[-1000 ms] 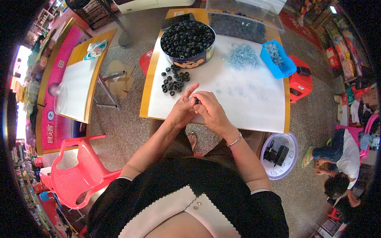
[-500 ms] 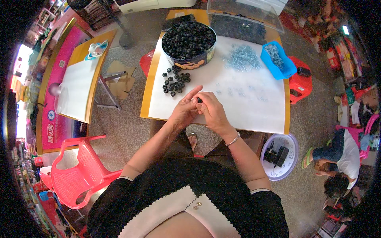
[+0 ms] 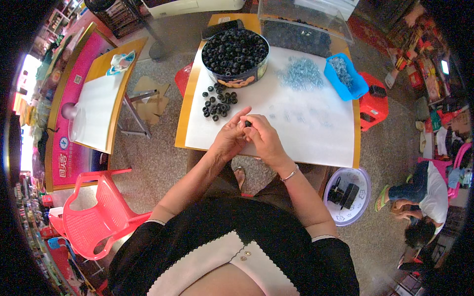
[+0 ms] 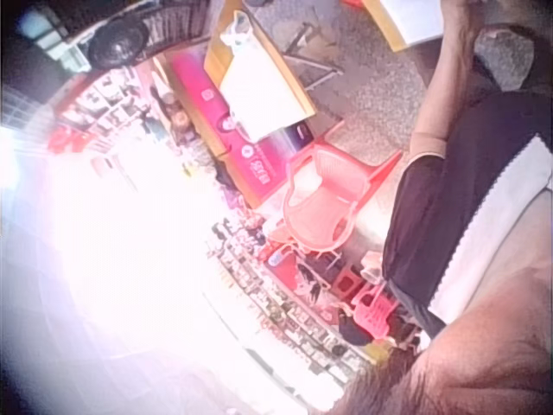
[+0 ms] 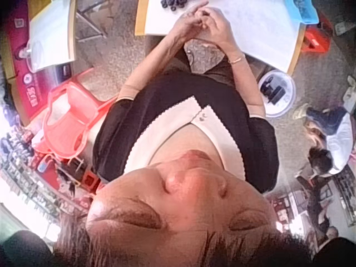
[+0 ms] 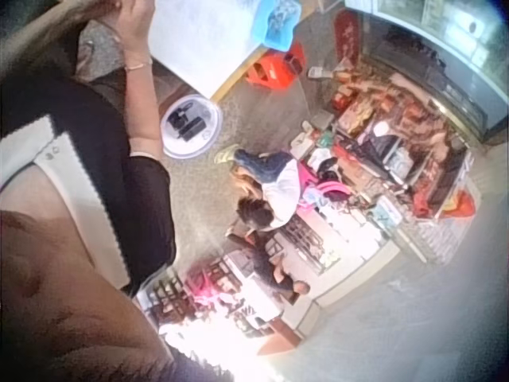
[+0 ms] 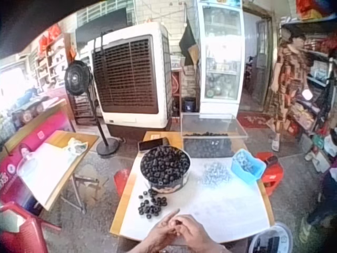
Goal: The person sits at a table and repeatedly picks up small black cylindrical objects and clear plastic pieces. They insert the clear pieces into the black objects by hand and place the assembled units into a large container.
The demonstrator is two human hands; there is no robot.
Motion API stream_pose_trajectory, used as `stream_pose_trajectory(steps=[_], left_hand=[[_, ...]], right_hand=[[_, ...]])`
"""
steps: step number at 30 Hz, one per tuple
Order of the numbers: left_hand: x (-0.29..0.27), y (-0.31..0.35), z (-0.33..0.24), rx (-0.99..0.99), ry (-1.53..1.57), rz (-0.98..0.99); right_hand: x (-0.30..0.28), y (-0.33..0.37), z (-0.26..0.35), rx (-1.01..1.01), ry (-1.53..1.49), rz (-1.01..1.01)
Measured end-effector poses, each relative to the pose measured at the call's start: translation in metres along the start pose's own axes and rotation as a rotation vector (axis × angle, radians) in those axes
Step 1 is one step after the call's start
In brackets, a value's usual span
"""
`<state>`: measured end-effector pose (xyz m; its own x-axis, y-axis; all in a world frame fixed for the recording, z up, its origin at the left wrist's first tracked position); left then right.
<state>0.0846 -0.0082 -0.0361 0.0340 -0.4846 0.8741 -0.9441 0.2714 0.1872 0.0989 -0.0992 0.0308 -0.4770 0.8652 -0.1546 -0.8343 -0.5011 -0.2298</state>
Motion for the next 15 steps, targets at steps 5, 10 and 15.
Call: stream_pose_trajectory(steps=[5, 10, 15], left_hand=[[0.002, -0.002, 0.000, -0.003, -0.081, 0.042], [0.004, -0.003, -0.001, -0.003, -0.148, 0.035], [0.013, -0.001, -0.002, -0.024, -0.161, 0.019]], right_hand=[[-0.036, -0.019, 0.009, -0.134, 0.169, -0.007], [-0.138, -0.123, 0.050, -0.196, 0.426, -0.360], [-0.226, -0.226, 0.047, -0.220, 0.986, -0.476]])
Point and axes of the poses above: each hand's wrist, its own y-axis away from the middle knuckle, its own x-axis out of the palm, z = x × y, the point moved 7 cm from there along -y, towards the middle knuckle, and after that the axes turned 3 degrees about -x, right-handed, at the moved point
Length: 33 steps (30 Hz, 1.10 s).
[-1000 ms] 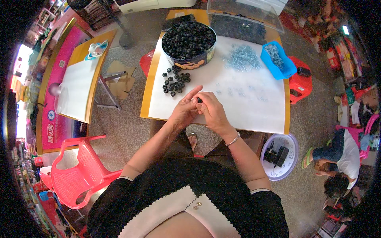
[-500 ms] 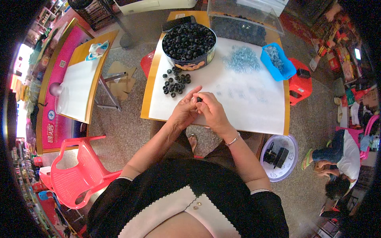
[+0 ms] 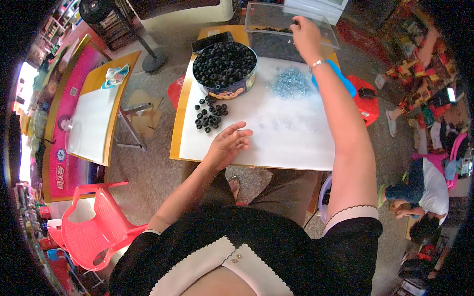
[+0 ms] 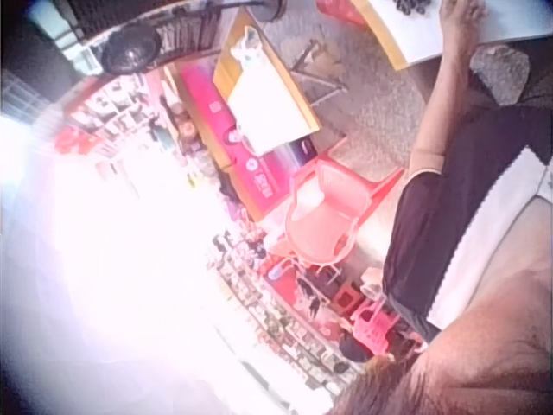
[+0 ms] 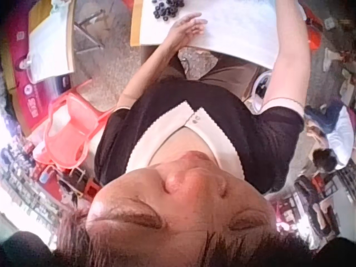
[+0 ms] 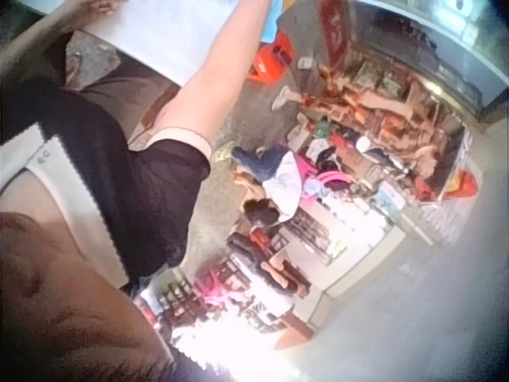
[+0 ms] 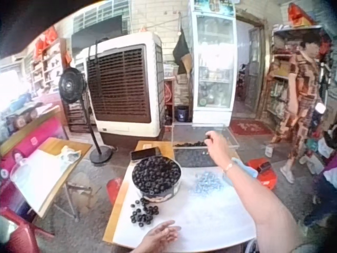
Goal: The person sits at a table and repeatedly picks up small black cylindrical objects and clear plastic pieces. They insert the clear pieces into the black objects by hand and place the assembled units into a large container.
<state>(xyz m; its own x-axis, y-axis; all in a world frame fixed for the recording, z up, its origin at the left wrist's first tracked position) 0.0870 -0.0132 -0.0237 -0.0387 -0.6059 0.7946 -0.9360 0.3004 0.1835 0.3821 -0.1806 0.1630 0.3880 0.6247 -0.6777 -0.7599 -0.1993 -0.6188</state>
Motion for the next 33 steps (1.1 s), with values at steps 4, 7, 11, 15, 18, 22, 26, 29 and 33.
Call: stream_pose_trajectory(steps=[4, 7, 11, 15, 18, 22, 26, 29, 33], left_hand=[[-0.004, 0.001, 0.002, 0.002, 0.001, -0.003], [-0.006, 0.002, 0.004, 0.001, -0.019, -0.013], [-0.009, 0.004, 0.006, 0.022, -0.017, 0.077], [-0.009, 0.006, 0.006, 0.053, 0.055, 0.140], [-0.012, 0.009, 0.000, 0.140, 0.139, 0.175], [-0.016, 0.009, -0.001, 0.197, 0.139, 0.147], [-0.021, 0.007, -0.001, 0.179, 0.138, 0.054], [-0.022, 0.005, 0.001, 0.176, 0.184, -0.077], [-0.012, 0.002, 0.001, 0.158, 0.107, -0.236]], right_hand=[[0.018, -0.005, -0.011, 0.048, 0.328, 0.113], [0.009, 0.020, 0.033, -0.210, 0.213, -0.111], [0.027, 0.116, 0.101, -0.191, -0.426, 0.157], [0.062, 0.189, 0.142, -0.174, -0.420, 0.423], [0.086, 0.207, 0.153, -0.168, -0.376, 0.463], [0.101, 0.216, 0.157, -0.213, -0.306, 0.421], [0.082, 0.217, 0.144, -0.033, -0.502, 0.368], [0.042, 0.226, 0.137, 0.164, -0.659, 0.393], [0.016, 0.250, 0.132, 0.141, -0.563, 0.361]])
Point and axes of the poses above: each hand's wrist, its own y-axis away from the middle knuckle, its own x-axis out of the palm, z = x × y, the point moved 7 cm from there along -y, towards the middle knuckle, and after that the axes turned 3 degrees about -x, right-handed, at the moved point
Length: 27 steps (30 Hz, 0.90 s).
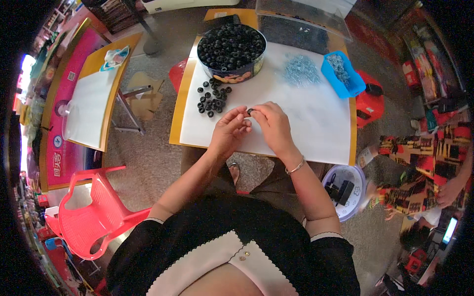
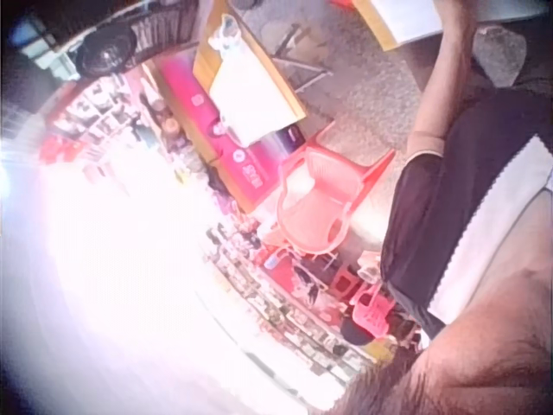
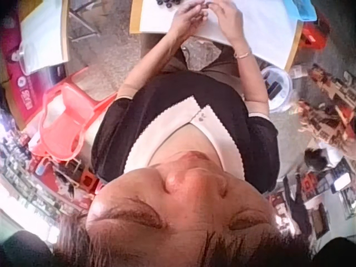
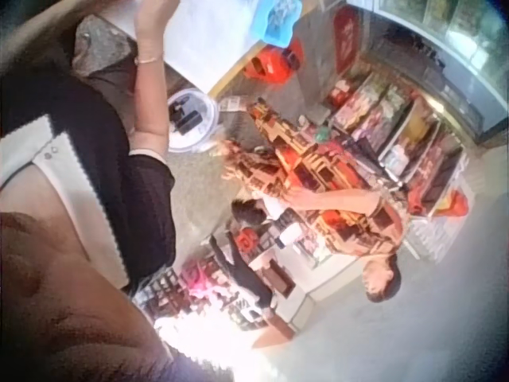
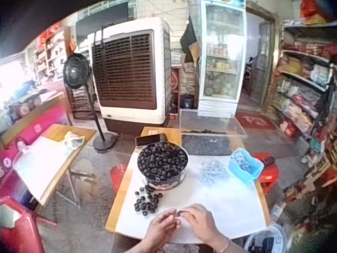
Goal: The person sits at a table and repeatedly picks up small black cylindrical objects and clear plastic pieces. They insert the clear pieces into the black objects by hand and place the assembled units into a large container.
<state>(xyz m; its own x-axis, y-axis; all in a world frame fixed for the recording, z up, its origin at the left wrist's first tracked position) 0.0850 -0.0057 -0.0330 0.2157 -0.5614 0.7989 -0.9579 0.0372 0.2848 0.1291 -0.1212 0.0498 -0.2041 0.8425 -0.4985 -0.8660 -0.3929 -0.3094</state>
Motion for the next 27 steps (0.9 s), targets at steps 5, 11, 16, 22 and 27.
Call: stream_pose_trajectory(steps=[5, 11, 16, 22, 27], left_hand=[[0.001, 0.000, 0.007, 0.048, -0.253, 0.022], [-0.005, -0.001, 0.005, -0.008, -0.137, 0.060], [0.000, 0.004, 0.001, -0.095, -0.089, 0.086], [0.003, 0.004, 0.004, -0.182, -0.218, 0.093], [-0.005, -0.001, 0.007, -0.113, -0.226, 0.143]], right_hand=[[0.001, 0.017, -0.002, 0.066, 0.006, -0.007], [0.002, 0.030, -0.014, 0.271, -0.247, -0.083], [-0.008, 0.027, 0.010, 0.053, -0.202, -0.117], [-0.001, 0.030, 0.021, -0.092, -0.083, -0.114], [-0.031, 0.055, 0.003, -0.087, 0.036, -0.236]])
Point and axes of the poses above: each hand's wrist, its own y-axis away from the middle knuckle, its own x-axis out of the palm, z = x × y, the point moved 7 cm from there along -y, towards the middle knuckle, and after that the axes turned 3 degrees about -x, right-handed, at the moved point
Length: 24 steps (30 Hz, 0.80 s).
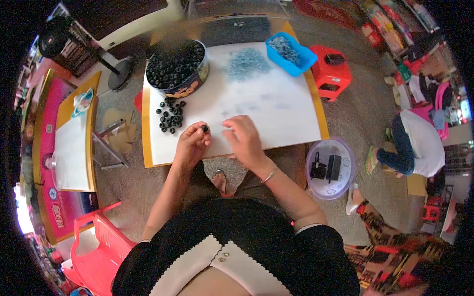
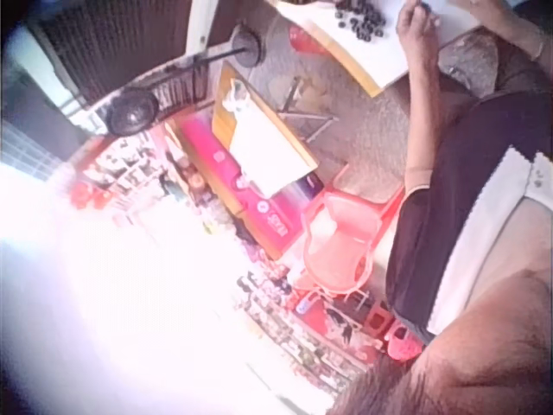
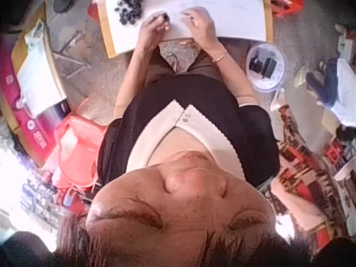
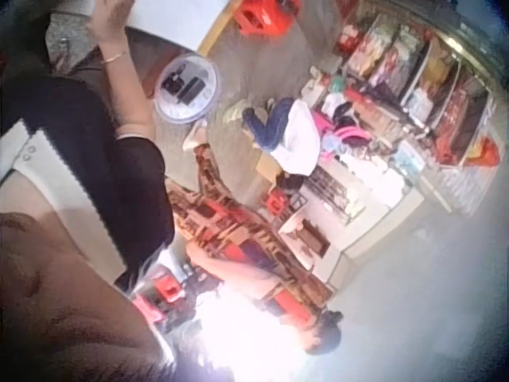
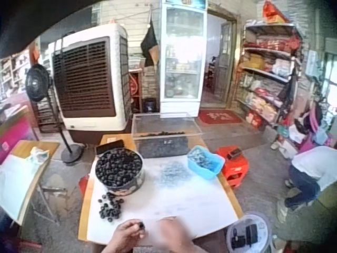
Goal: The person sits at a table and repeatedly picks up small black cylindrical objects and clear plastic pieces. They insert the clear pieces into the black objects by hand and place the assembled units into a large container.
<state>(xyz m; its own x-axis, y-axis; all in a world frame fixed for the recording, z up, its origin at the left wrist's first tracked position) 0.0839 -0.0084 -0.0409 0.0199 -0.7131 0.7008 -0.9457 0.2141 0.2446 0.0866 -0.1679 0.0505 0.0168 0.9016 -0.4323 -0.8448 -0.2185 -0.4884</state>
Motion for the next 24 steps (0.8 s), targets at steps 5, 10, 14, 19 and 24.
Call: stream_pose_trajectory(steps=[5, 10, 14, 19, 24], left_hand=[[0.001, 0.000, -0.002, 0.015, 0.113, -0.001], [0.004, 0.000, -0.005, 0.030, 0.085, 0.011], [0.006, 0.001, -0.007, 0.027, 0.110, 0.046], [0.000, 0.003, -0.005, 0.002, 0.107, 0.020], [0.004, 0.000, -0.003, -0.023, 0.102, 0.051]], right_hand=[[-0.084, 0.016, -0.068, 0.229, 0.365, -0.284], [-0.084, 0.006, -0.083, 0.143, 0.457, -0.179], [-0.068, -0.001, -0.078, 0.041, 0.555, -0.132], [-0.053, -0.001, -0.071, 0.307, 0.090, -0.166], [0.002, -0.014, -0.008, 0.233, -0.175, 0.041]])
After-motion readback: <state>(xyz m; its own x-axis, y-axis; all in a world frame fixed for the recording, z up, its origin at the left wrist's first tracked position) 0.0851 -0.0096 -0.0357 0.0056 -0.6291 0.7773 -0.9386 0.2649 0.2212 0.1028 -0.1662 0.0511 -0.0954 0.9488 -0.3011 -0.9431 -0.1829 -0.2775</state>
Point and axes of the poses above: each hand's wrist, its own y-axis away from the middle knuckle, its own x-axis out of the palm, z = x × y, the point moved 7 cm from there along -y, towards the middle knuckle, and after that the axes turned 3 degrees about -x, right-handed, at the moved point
